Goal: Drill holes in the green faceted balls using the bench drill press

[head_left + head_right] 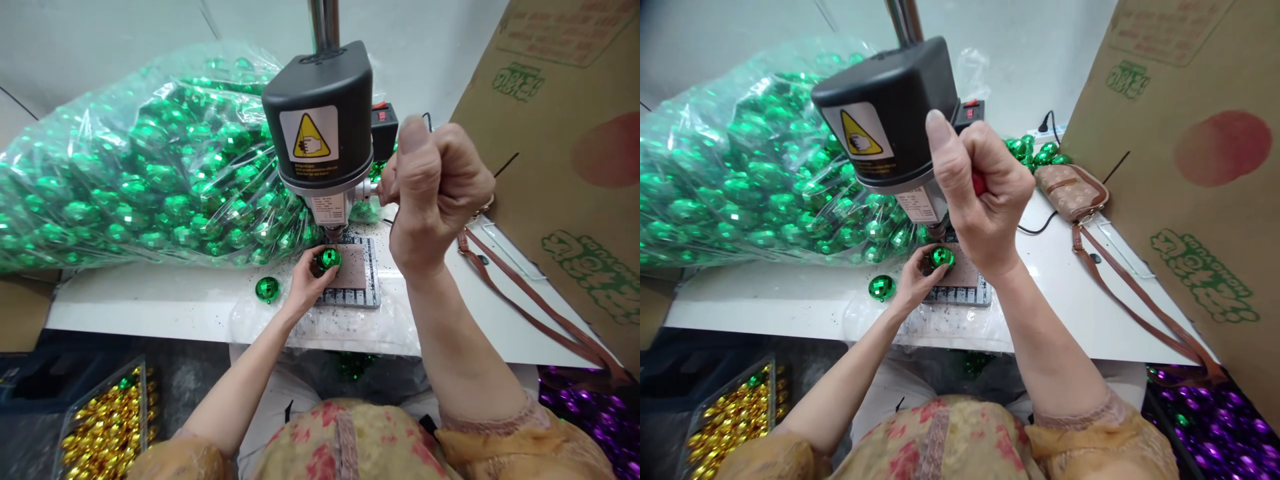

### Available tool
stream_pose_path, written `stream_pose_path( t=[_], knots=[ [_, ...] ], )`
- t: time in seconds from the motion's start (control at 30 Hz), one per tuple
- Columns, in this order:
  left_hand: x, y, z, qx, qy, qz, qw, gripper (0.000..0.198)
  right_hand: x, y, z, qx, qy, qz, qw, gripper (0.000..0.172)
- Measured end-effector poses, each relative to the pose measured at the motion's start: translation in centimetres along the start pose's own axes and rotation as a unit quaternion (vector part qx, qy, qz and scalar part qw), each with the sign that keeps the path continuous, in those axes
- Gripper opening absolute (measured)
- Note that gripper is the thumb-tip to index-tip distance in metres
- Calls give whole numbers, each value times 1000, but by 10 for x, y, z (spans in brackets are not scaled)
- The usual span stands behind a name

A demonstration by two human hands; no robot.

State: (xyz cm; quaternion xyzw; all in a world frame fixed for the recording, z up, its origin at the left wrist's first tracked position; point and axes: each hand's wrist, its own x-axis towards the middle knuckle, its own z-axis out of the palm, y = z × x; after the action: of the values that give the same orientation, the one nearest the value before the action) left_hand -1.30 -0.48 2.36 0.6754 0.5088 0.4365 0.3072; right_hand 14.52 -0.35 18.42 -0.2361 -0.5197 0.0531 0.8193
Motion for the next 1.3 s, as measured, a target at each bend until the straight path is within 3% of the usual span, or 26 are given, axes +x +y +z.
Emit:
stream_pose_path(
  t=[0.27,0.37,0.53,0.9,1.3],
  knots=[
    [0,-8,12,71,26,59,995,45,2,-5,3,-59,4,13,998,46],
    [-3,-9,19,49,17,48,998,50,8,-7,6,-85,-2,19,996,46],
    [-5,-9,25,20,10,19,1000,52,12,-7,8,-26,4,22,999,46],
    [-6,-4,25,19,20,32,999,49,-20,4,-2,-13,22,-48,999,53],
    [-7,-5,25,22,20,34,999,49,-29,12,-4,28,41,-78,996,55]
  ],
)
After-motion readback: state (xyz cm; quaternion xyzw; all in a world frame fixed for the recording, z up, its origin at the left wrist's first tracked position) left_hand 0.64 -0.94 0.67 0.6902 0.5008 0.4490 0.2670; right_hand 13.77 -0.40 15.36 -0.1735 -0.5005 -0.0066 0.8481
